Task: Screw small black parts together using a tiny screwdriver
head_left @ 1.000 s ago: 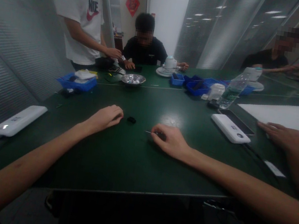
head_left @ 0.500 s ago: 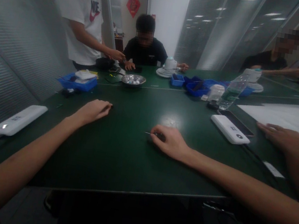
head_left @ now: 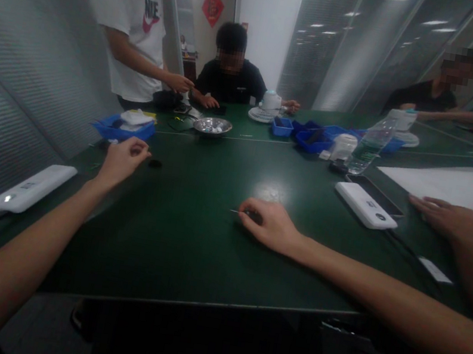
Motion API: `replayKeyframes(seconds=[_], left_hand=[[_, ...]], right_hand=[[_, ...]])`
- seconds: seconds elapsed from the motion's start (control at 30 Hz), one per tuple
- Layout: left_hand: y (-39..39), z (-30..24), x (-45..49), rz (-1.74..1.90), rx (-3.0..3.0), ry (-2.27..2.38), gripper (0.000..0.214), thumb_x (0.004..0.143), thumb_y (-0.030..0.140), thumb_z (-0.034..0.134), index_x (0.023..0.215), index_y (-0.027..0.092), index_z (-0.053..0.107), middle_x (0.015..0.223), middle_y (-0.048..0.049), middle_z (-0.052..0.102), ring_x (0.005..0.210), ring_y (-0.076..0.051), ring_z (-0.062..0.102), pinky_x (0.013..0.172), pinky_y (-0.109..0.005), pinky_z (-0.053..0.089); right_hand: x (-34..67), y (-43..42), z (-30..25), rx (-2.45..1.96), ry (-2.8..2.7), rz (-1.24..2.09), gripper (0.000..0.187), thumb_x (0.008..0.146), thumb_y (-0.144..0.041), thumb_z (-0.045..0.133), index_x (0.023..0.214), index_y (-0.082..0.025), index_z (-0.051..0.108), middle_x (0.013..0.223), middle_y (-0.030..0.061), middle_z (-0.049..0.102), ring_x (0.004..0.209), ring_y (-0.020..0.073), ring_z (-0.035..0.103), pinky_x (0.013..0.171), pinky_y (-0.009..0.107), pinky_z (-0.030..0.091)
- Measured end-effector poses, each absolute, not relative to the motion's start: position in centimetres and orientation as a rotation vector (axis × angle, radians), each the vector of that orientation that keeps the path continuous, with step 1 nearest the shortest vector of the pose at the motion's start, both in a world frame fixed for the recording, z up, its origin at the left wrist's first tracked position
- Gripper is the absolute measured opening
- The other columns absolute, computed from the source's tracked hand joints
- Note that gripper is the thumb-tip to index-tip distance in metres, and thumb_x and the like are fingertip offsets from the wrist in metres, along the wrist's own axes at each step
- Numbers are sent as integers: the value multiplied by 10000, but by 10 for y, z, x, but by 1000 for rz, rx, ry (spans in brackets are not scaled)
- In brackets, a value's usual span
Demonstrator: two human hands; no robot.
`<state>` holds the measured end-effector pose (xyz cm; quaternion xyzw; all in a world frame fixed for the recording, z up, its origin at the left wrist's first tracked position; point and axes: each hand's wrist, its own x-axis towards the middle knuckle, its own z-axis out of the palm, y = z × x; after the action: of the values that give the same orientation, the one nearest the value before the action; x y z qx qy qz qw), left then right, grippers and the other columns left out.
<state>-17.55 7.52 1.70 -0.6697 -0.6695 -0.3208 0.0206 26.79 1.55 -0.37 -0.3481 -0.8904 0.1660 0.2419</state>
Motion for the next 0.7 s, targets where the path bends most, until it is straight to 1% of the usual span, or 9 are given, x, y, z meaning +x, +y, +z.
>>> replayKeyframes(seconds=[0.1, 0.2, 0.3, 0.43, 0.57, 0.7], left_hand=[[77, 18, -178, -1155, -1986, -2180, 327, 956, 365, 612, 1137, 100, 673, 978, -27, 738, 890, -140, 672, 813, -230, 501], [84, 12, -188, -1275, -1971, -2287, 347, 942, 352, 648, 1170, 95, 695, 983, -40, 742, 893, -153, 674, 792, -242, 516], [90, 4, -198, -1410, -1996, -2403, 378, 938, 309, 664, 1235, 76, 673, 1003, -58, 745, 900, -157, 667, 804, -264, 531], [91, 3, -202, -1377, -1978, -2493, 431, 873, 292, 748, 1237, 72, 674, 1002, -49, 748, 838, -142, 649, 802, -266, 524], [87, 6, -197, -1429, -1991, -2510, 426, 858, 289, 755, 1208, 58, 679, 990, -54, 751, 787, -131, 647, 777, -267, 537], [85, 6, -196, -1260, -2052, -2355, 370, 861, 359, 730, 1147, 125, 733, 990, -33, 753, 833, -165, 659, 841, -311, 528]], right_hand=[[268, 15, -4, -941, -2431, 447, 180, 980, -337, 571, 1042, -197, 666, 881, 26, 692, 699, 143, 586, 642, 279, 407], [267, 14, -3, -938, -2433, 452, 174, 980, -329, 570, 1047, -200, 665, 890, 26, 695, 707, 146, 590, 653, 282, 413], [267, 14, -3, -955, -2438, 448, 171, 977, -326, 573, 1049, -202, 665, 889, 25, 698, 708, 147, 595, 656, 284, 414], [267, 16, -4, -950, -2440, 448, 175, 981, -333, 567, 1048, -201, 661, 871, 21, 693, 694, 144, 589, 638, 278, 405], [268, 16, -4, -940, -2441, 454, 172, 983, -332, 569, 1035, -197, 663, 872, 19, 692, 693, 139, 593, 632, 274, 407], [267, 14, -3, -931, -2435, 451, 170, 984, -331, 570, 1035, -198, 664, 875, 20, 692, 698, 140, 596, 639, 276, 414]])
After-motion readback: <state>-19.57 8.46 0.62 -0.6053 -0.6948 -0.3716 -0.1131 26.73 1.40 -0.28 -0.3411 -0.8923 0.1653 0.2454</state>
